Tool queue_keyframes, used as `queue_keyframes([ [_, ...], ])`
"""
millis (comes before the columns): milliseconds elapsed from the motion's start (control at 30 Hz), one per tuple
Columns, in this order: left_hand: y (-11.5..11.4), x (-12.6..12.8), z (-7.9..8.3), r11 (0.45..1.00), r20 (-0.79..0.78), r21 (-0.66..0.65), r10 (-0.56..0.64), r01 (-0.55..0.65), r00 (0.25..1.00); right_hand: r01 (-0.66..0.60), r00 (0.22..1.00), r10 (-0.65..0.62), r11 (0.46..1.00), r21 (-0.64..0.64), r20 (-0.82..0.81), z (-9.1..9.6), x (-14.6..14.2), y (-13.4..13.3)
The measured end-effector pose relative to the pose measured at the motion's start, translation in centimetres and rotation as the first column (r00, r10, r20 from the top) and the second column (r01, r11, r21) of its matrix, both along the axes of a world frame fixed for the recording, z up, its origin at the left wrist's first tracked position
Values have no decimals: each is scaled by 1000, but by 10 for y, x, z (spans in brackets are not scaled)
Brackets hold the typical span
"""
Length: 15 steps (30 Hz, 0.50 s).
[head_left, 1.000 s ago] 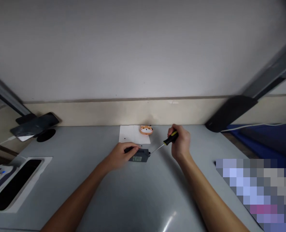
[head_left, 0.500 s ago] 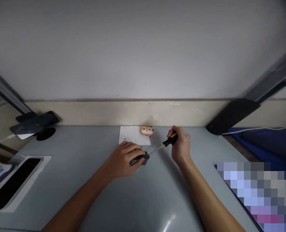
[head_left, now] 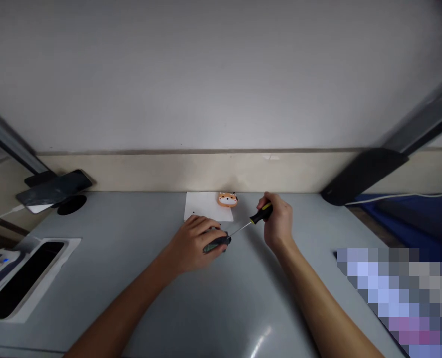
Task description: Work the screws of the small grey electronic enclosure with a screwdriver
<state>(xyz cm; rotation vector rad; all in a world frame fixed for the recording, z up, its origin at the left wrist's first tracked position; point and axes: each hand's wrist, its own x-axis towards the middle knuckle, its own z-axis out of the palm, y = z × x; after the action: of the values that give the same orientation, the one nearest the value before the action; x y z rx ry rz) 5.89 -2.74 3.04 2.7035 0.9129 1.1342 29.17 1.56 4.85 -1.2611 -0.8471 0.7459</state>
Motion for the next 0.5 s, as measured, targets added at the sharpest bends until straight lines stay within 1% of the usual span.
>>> queue_keyframes([
  [133, 1, 1, -3, 1000, -19, -10, -1, 1, 1000, -17, 1000, 17, 1000, 5, 15, 0, -3, -2],
  [267, 1, 0, -5, 1000, -18, -13, 0, 0, 1000, -5, 1000, 3, 999, 53, 27, 1, -3, -5],
  [433, 0, 1, -7, 1000, -4, -11, 5, -5, 1000, -14, 996, 7, 997, 79, 92, 6, -2, -7],
  [500, -1, 2, -7, 1000, 1, -13, 11, -11, 1000, -27, 991, 12, 994, 109, 135, 10, -2, -11],
])
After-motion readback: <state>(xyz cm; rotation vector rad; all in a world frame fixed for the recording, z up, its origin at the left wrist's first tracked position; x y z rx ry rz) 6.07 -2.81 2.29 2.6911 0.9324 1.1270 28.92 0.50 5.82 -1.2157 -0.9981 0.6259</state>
